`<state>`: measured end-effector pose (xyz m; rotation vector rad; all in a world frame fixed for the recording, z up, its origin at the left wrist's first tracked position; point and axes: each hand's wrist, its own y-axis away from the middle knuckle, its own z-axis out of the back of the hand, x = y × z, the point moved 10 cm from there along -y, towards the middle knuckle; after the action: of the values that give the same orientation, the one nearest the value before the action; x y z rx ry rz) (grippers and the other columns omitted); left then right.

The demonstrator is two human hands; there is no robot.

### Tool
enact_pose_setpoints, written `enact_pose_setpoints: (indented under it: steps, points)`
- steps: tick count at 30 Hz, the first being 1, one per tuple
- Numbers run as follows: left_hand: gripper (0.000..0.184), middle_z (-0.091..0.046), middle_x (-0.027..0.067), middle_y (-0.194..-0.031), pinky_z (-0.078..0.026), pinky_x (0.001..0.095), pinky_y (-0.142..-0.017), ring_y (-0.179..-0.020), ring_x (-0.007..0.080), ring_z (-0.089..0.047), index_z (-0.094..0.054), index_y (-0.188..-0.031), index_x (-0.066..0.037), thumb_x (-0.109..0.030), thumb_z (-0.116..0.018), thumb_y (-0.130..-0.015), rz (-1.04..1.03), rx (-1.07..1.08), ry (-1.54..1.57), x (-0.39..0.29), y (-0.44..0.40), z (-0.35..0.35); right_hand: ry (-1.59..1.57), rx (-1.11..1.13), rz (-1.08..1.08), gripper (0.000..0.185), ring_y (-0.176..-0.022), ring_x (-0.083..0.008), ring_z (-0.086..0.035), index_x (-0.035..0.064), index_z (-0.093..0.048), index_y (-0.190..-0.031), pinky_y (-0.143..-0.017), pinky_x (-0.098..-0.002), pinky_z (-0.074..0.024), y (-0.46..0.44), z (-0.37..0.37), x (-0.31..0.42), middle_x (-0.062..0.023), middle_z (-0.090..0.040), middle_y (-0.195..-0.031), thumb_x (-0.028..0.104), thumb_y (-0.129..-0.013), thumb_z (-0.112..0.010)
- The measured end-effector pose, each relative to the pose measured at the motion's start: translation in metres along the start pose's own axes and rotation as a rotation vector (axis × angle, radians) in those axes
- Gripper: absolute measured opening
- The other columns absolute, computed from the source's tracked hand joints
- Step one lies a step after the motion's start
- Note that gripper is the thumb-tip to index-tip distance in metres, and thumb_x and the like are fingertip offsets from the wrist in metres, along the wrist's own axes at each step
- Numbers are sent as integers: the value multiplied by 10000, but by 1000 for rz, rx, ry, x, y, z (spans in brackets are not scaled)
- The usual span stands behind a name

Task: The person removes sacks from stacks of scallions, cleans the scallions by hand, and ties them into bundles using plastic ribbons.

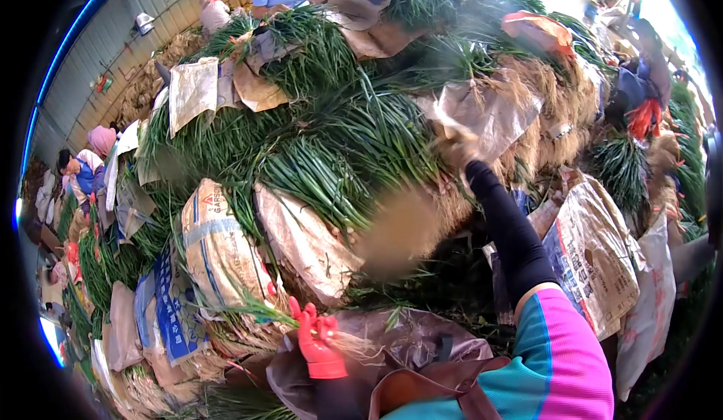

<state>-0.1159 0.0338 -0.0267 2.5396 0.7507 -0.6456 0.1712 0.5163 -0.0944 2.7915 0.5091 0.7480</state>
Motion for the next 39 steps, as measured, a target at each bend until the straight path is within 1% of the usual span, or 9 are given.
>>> enact_pose_setpoints:
  steps: [3, 8, 11, 14, 17, 21, 29, 35, 39]
  points:
    - [518, -524, 14, -1271, -463, 224, -628, -452, 37, -382, -374, -1362, -232, -151, -553, -883, 0, -142, -146, -19, -17, -10, 1611, -475, 601, 527, -983, -248, -571, 0, -416, -1275, -836, -333, -466, 69, -42, 153, -169, -572, -1132, 187, -822, -608]
    - [473, -454, 8, -1327, -460, 258, -665, -694, 48, -469, -421, -1324, -204, -137, -552, -874, -123, -304, -564, -26, -79, 22, 2085, -805, 558, 633, -1200, -275, -462, 77, -361, -1352, -998, -343, -364, 69, 8, 193, -149, -450, -1333, 320, -816, -594]
    - [481, -402, 52, -1356, -464, 263, -656, -892, 96, -472, -403, -1336, -146, -124, -521, -870, -85, -294, -619, -9, -107, 26, 2573, -751, 1333, 657, -1236, -257, -428, 124, -340, -1374, -1015, -341, -355, 102, -72, 135, -119, -407, -1378, 390, -821, -574]
    - [499, -419, 41, -1329, -458, 254, -617, -869, 97, -470, -381, -1339, -102, -128, -512, -859, -94, -315, -689, 0, -122, 36, 2057, 129, 692, 620, -1167, -239, -494, 160, -287, -1401, -977, -402, -389, 65, -77, 44, -118, -423, -1363, 432, -871, -459]
    - [504, -438, 36, -1305, -451, 248, -576, -830, 101, -477, -376, -1338, -89, -129, -511, -854, -108, -336, -706, -5, -121, 37, 2692, -164, 170, 848, -1095, -361, -517, 123, -178, -1440, -903, -422, -452, 60, -63, -25, -221, -443, -1295, 547, -808, -555]
    - [487, -477, 34, -1241, -426, 235, -500, -693, 90, -482, -404, -1316, -82, -131, -527, -848, -119, -350, -747, -4, -123, 41, 2195, -412, 400, 744, -1107, -354, -461, 63, -176, -1432, -942, -420, -382, 35, -74, -33, -225, -384, -1272, 469, -858, -421]
    - [451, -515, 39, -1033, -441, 263, -476, -691, 110, -509, -436, -1284, -77, -134, -539, -848, -68, -336, -802, 5, -139, 64, 2534, 76, 572, 618, -606, -157, -512, 62, -163, -1430, -609, -376, -425, 140, -173, -133, -7, -501, -632, 182, -898, -453]
    - [501, -531, 62, -1046, -437, 255, -483, -569, 136, -494, -395, -1332, -82, -136, -533, -853, 24, -357, -741, 10, -139, 70, 2519, 471, 511, 575, -769, -267, -602, 86, -267, -1409, -634, -387, -421, 139, -134, -284, -113, -622, -812, 189, -879, -465]
    - [508, -566, 71, -969, -433, 274, -448, -564, 147, -511, -400, -1311, -13, -155, -553, -847, 46, -358, -845, 4, -137, 69, 2384, 699, 121, 456, -717, -255, -635, 200, -348, -1366, -611, -354, -485, 178, -180, -246, -115, -634, -840, 287, -927, -438]
